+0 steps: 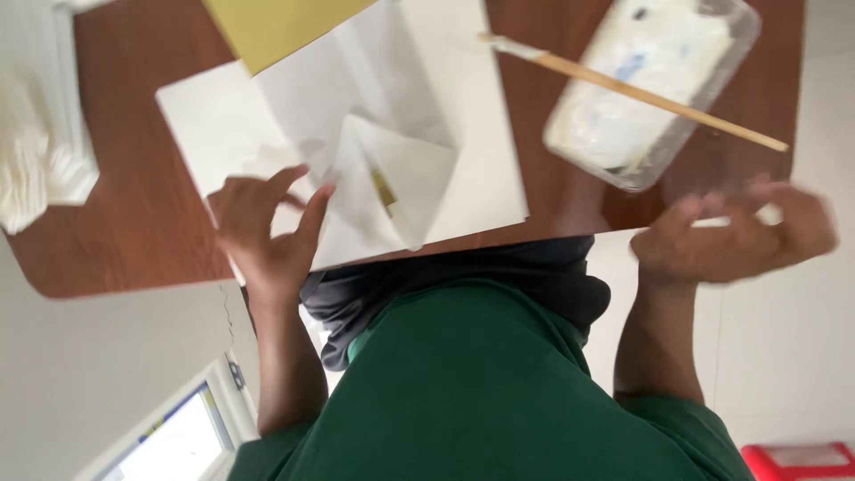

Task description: Folding and gluing white sheets to assemble a bag

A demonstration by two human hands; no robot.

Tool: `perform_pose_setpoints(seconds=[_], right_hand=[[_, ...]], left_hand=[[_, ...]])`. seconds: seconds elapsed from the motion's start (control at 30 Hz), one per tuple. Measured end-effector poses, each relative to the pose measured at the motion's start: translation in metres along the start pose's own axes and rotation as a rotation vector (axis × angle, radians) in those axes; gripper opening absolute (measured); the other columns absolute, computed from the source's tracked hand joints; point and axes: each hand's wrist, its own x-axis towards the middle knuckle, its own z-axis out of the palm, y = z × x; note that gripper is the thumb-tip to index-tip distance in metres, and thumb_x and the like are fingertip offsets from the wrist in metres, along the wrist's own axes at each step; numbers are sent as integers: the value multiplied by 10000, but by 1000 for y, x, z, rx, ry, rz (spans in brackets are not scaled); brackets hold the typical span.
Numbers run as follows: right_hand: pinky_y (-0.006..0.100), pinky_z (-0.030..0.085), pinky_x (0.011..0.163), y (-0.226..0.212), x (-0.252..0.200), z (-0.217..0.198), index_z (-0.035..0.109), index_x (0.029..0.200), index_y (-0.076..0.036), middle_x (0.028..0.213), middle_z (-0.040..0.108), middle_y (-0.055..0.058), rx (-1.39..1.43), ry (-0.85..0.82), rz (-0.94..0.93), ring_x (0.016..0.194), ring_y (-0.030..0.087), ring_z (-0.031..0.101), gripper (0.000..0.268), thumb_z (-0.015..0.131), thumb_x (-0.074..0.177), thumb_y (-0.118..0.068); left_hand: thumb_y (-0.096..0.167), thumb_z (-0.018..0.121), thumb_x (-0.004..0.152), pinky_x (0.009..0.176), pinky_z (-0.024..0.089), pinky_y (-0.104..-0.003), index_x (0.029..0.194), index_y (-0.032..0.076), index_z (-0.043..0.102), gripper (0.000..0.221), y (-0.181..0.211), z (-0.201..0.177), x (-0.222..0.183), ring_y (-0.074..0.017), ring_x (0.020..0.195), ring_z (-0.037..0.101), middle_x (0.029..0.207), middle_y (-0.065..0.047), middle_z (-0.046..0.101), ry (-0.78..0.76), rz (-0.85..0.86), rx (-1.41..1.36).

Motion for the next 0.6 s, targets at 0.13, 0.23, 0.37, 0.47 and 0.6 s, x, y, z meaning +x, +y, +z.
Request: perform_pose_setpoints(seconds=[0.13,0.23,0.37,0.47,0.6], right_hand=[[433,472,645,-55,15,10,582,664,-27,716,698,217,770,-221,149,631,380,633,334,741,924,-165],[369,526,613,-96,51,37,734,844,-46,690,668,65,884,-506,83,583,294,595,140,798,871,-168],[409,572,643,-128,92,74,631,1062,-44,880,610,92,822,-851,-93,754,319,694,104,661,976,-91],[409,578,589,-143,113,91,583,1165,-6,948,620,140,776,-988,-146,761,337,706,188,626,986,-48],[499,540,542,-156,119,111,550,1262,-22,993,689,184,753,-1190,-18,746,399,701,269,631,1016,-97]], left_hand=[[53,873,930,851,373,-428,1176,-3,739,285,-1,-3,5,-316,833,602,812,-68,662,-76,-164,-140],[79,869,923,868,376,-431,1129,30,769,234,-10,1,8,-315,925,623,892,-58,678,-140,-109,-123],[63,883,873,860,386,-415,1017,57,781,176,-17,9,17,-289,919,620,910,-45,665,-200,-96,-202],[80,872,884,860,394,-412,955,59,778,121,-21,13,15,-277,930,618,919,-51,668,-232,-141,-236],[42,857,873,854,414,-421,907,42,772,92,-27,11,13,-279,918,623,906,-63,676,-243,-211,-338]])
